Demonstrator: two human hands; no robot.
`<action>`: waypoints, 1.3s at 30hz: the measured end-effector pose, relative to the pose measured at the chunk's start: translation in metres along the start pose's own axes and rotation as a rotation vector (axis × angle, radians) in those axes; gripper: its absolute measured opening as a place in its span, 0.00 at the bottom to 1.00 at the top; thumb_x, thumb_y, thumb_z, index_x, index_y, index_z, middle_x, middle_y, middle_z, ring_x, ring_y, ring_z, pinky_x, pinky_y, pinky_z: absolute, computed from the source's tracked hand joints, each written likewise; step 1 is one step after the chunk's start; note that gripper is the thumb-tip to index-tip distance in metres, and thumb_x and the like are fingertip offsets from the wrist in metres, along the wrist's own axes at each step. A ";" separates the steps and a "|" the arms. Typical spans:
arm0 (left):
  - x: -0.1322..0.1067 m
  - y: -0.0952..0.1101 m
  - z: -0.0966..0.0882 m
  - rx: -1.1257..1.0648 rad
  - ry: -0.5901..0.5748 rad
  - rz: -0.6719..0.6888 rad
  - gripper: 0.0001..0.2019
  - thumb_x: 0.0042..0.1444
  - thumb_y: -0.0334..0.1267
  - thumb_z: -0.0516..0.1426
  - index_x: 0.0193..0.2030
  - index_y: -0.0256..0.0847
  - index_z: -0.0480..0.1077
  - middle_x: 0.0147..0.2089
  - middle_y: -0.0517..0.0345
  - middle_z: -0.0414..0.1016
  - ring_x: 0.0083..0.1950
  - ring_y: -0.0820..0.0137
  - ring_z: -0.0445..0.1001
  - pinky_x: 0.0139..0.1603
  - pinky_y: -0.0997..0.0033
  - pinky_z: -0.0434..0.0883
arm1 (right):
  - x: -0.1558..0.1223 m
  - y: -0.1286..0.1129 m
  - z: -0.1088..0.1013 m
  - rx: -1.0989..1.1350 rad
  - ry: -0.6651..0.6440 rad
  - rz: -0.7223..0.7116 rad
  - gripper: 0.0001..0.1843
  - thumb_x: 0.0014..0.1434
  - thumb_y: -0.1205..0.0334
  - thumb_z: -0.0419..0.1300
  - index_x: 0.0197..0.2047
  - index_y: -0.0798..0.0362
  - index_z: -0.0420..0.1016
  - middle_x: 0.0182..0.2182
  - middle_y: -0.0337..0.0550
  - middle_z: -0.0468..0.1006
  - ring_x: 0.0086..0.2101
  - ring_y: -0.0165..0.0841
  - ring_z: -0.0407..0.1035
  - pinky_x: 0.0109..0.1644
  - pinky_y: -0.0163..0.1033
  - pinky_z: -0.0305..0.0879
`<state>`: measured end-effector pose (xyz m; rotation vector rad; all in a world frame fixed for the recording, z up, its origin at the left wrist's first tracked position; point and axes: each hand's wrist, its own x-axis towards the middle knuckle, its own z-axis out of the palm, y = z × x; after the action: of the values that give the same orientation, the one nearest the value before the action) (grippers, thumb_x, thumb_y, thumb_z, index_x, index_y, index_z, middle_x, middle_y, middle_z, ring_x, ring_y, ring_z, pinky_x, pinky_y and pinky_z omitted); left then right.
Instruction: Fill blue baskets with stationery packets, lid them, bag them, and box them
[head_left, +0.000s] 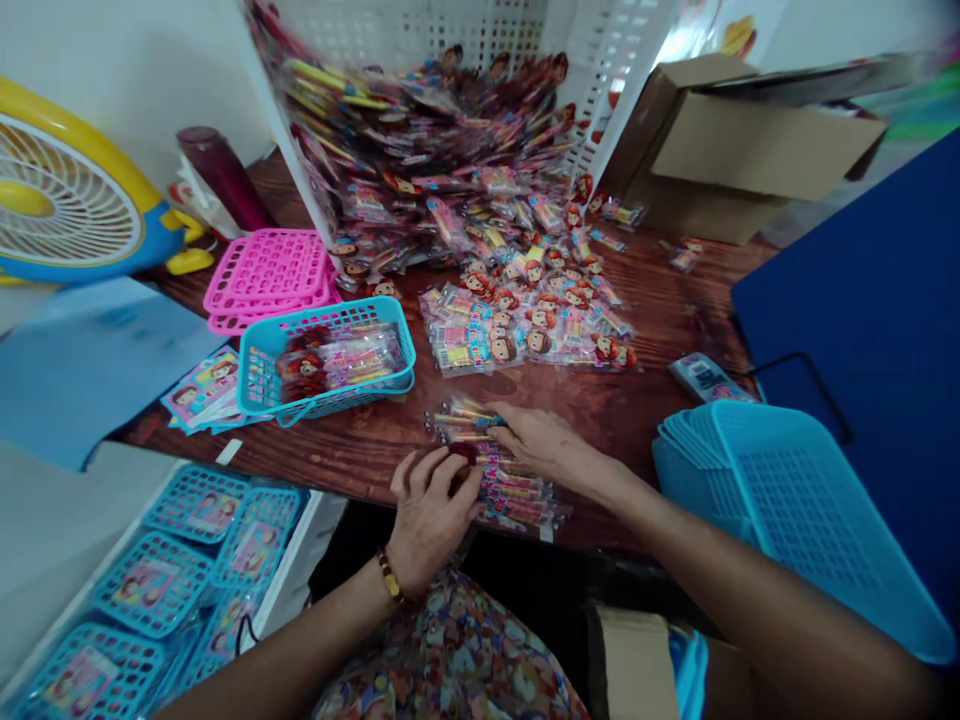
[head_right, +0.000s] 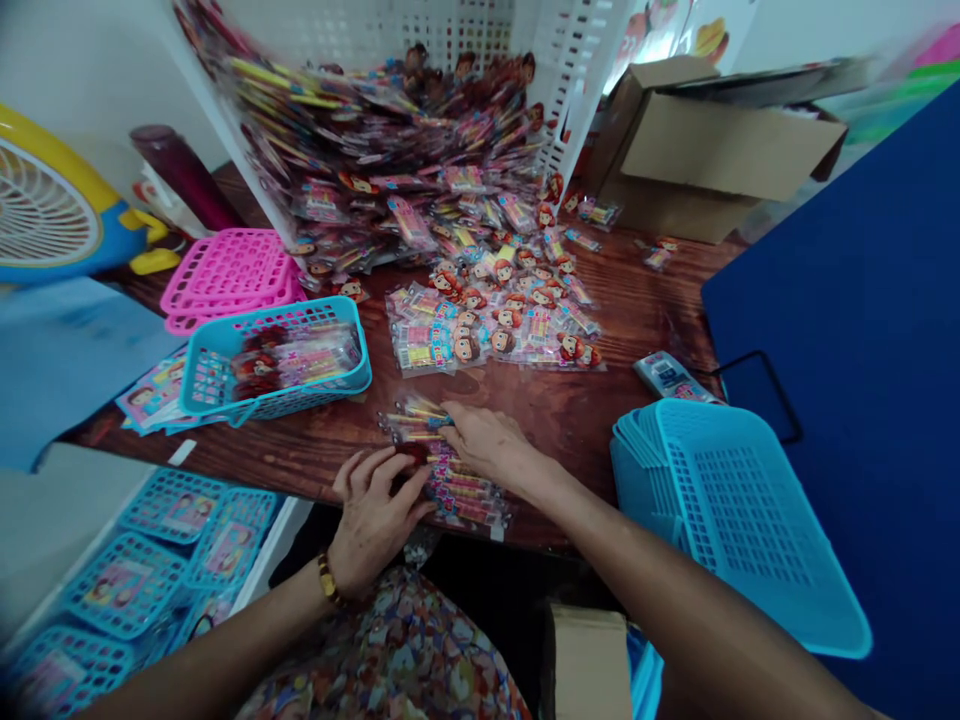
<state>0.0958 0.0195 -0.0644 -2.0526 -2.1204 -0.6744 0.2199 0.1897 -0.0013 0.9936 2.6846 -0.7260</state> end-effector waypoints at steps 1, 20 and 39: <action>-0.001 0.001 0.001 -0.003 0.012 -0.004 0.17 0.55 0.44 0.63 0.52 0.51 0.72 0.53 0.53 0.76 0.59 0.56 0.67 0.65 0.45 0.53 | 0.000 0.000 0.000 -0.005 -0.001 0.000 0.23 0.68 0.55 0.48 0.64 0.47 0.62 0.52 0.49 0.78 0.51 0.42 0.73 0.51 0.42 0.65; -0.004 0.002 0.001 0.024 -0.134 -0.047 0.18 0.55 0.43 0.64 0.53 0.53 0.71 0.57 0.51 0.72 0.54 0.58 0.69 0.53 0.53 0.60 | -0.002 -0.008 -0.008 -0.117 -0.016 0.111 0.23 0.70 0.53 0.44 0.64 0.48 0.62 0.47 0.52 0.80 0.46 0.47 0.75 0.45 0.46 0.67; 0.024 0.002 -0.021 0.109 -0.259 0.015 0.23 0.49 0.47 0.67 0.52 0.52 0.70 0.66 0.45 0.63 0.66 0.52 0.61 0.60 0.46 0.62 | -0.002 -0.001 -0.002 -0.116 0.046 0.050 0.23 0.68 0.57 0.46 0.65 0.44 0.60 0.49 0.48 0.80 0.46 0.43 0.76 0.43 0.42 0.65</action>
<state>0.0913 0.0336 -0.0363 -2.1960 -2.2141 -0.2960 0.2208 0.1886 0.0021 1.0563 2.6948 -0.5378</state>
